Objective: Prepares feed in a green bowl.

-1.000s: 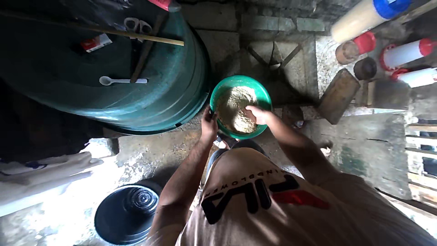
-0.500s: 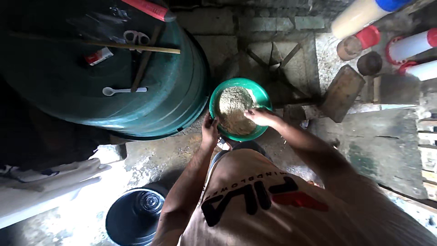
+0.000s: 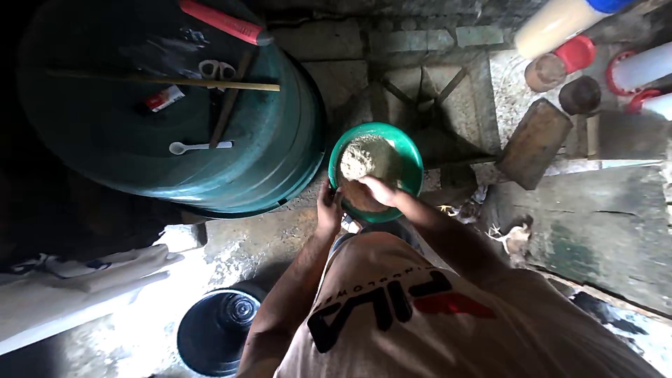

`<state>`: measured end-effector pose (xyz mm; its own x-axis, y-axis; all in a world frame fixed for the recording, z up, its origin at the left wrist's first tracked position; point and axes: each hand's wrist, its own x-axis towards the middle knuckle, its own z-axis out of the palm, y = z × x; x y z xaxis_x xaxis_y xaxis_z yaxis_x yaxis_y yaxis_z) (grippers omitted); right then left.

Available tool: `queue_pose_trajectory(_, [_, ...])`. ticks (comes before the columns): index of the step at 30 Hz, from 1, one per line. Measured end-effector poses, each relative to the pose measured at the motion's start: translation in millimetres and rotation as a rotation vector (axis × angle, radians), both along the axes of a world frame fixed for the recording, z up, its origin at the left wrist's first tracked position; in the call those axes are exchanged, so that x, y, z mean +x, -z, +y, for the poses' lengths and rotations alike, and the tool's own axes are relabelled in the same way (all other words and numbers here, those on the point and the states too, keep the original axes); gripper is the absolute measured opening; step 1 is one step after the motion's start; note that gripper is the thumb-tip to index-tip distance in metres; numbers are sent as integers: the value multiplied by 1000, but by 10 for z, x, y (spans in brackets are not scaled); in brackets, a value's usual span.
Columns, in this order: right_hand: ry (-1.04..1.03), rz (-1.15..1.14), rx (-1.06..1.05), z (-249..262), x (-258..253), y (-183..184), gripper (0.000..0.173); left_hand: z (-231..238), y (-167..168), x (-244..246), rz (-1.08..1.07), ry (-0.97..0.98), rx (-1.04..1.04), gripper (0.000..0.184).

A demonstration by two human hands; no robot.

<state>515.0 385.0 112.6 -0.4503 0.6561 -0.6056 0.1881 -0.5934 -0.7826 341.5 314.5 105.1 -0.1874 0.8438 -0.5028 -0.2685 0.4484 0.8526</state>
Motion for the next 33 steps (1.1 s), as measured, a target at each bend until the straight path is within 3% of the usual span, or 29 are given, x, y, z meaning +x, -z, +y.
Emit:
queue_pose_trajectory(3, [188, 107, -167, 178, 139, 81, 48, -26, 17, -11, -5, -18, -17, 54])
queue_pose_trajectory(6, [202, 50, -238, 224, 361, -39, 50, -41, 68, -16, -27, -42, -44, 54])
queue_pose_trajectory(10, [171, -167, -161, 180, 693, -140, 52, -79, 174, -51, -13, -50, -56, 54])
queue_pose_trajectory(12, [277, -233, -114, 242, 786, -60, 52, -82, 211, -74, -1, -37, -60, 55])
queue_pose_trajectory(16, [384, -265, -142, 574, 620, 12, 59, -68, 236, -112, 13, -20, -71, 55])
queue_pose_trajectory(20, [43, -438, 35, 851, 237, -164, 63, -44, 227, -137, 32, 22, -46, 59])
queue_pose_trajectory(22, [-225, -460, 178, 927, 51, -207, 56, -11, 169, -140, 39, 42, -40, 59])
queue_pose_trajectory(28, [-695, -662, 640, 702, -276, 33, 37, 91, 106, -127, 74, 51, -18, 58])
queue_pose_trajectory(30, [-769, -702, 783, 536, -119, 68, 29, 91, 126, -143, 79, 59, -31, 56])
queue_pose_trajectory(33, [-710, -821, 845, 308, 263, 70, 46, 69, 159, -172, 80, 77, -48, 55])
